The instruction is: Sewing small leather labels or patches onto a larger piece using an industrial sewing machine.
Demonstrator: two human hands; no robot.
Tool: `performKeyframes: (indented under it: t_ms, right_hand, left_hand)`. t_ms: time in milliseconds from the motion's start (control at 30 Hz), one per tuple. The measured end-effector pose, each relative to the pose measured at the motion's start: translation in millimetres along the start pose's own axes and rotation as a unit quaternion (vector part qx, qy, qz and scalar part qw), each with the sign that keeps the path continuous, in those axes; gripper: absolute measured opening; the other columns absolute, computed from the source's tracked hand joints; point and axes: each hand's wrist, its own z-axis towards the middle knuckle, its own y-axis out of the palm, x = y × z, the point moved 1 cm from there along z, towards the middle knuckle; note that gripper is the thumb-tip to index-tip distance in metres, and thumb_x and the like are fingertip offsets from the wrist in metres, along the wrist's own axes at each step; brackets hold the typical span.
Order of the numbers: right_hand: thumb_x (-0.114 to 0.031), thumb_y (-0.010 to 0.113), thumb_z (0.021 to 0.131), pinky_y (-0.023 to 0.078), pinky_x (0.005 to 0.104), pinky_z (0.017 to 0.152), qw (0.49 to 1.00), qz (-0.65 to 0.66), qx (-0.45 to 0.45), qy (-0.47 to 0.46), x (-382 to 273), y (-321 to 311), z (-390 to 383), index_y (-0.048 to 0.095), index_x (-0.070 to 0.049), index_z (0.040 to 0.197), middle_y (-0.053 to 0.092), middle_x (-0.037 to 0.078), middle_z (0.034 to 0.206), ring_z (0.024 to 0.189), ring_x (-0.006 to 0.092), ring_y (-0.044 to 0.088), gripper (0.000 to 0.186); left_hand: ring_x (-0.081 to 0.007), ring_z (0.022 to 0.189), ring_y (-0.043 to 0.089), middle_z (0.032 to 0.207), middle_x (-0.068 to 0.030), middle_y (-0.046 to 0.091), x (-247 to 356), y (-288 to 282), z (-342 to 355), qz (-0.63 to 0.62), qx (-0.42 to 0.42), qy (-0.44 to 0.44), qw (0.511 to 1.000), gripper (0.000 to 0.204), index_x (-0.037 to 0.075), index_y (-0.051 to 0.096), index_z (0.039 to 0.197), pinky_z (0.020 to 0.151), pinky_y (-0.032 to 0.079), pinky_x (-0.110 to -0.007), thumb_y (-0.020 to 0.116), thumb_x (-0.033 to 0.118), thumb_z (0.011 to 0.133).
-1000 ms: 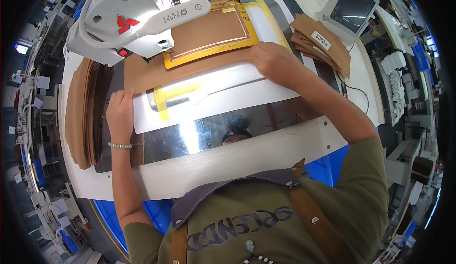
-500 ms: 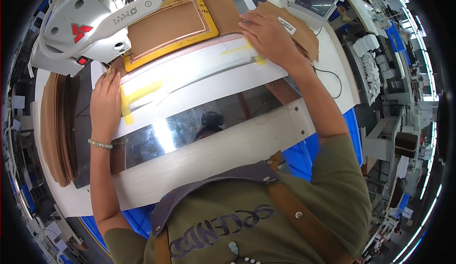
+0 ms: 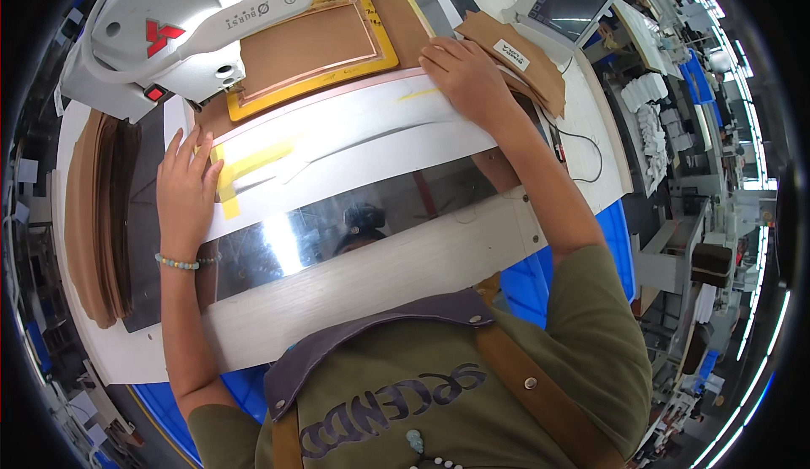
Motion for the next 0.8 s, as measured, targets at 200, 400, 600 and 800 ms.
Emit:
performKeyframes:
  t_ms: [200, 400, 600, 800]
  right_hand:
    - [-0.028, 0.059, 0.107, 0.035, 0.0503, 0.123, 0.982, 0.114, -0.031, 0.145, -20, -11, -17, 0.068, -0.005, 0.14, 0.057, 0.011, 0.157, 0.152, 0.0331, 0.041, 0.041]
    - [-0.037, 0.057, 0.109, 0.029, 0.0503, 0.126, 0.957, 0.202, -0.061, 0.199, -18, -3, -23, 0.067, -0.009, 0.144, 0.05, 0.009, 0.164, 0.155, 0.0353, 0.035, 0.046]
    - [-0.035, 0.053, 0.111, 0.029, 0.0487, 0.126, 0.964, 0.186, -0.071, 0.177, -14, -1, -23, 0.067, -0.011, 0.145, 0.052, 0.011, 0.162, 0.154, 0.0347, 0.038, 0.044]
    - [-0.038, 0.047, 0.113, 0.028, 0.049, 0.126, 0.961, 0.203, -0.069, 0.173, -13, -2, -22, 0.067, -0.011, 0.146, 0.054, 0.012, 0.161, 0.154, 0.0361, 0.038, 0.046]
  left_hand:
    - [-0.0356, 0.152, 0.043, 0.161, -0.0131, 0.052, 2, 0, -2, -0.05, 0.056, 0.017, 0.997, 0.049, 0.01, 0.062, 0.15, 0.121, 0.038, -0.049, 0.066, 0.025, 0.103]
    - [-0.0362, 0.153, 0.042, 0.161, -0.0128, 0.053, 0, 7, 1, -0.069, 0.04, 0.013, 0.997, 0.05, 0.01, 0.062, 0.149, 0.12, 0.038, -0.048, 0.066, 0.029, 0.104]
    - [-0.0402, 0.144, 0.05, 0.158, -0.015, 0.055, -7, 6, -7, -0.044, 0.149, -0.028, 0.988, 0.051, 0.008, 0.06, 0.15, 0.118, 0.04, -0.05, 0.067, 0.027, 0.103]
    - [-0.0424, 0.149, 0.044, 0.161, -0.0189, 0.051, -3, 13, -4, -0.095, 0.123, 0.005, 0.988, 0.053, 0.016, 0.058, 0.154, 0.119, 0.038, -0.05, 0.061, 0.038, 0.106]
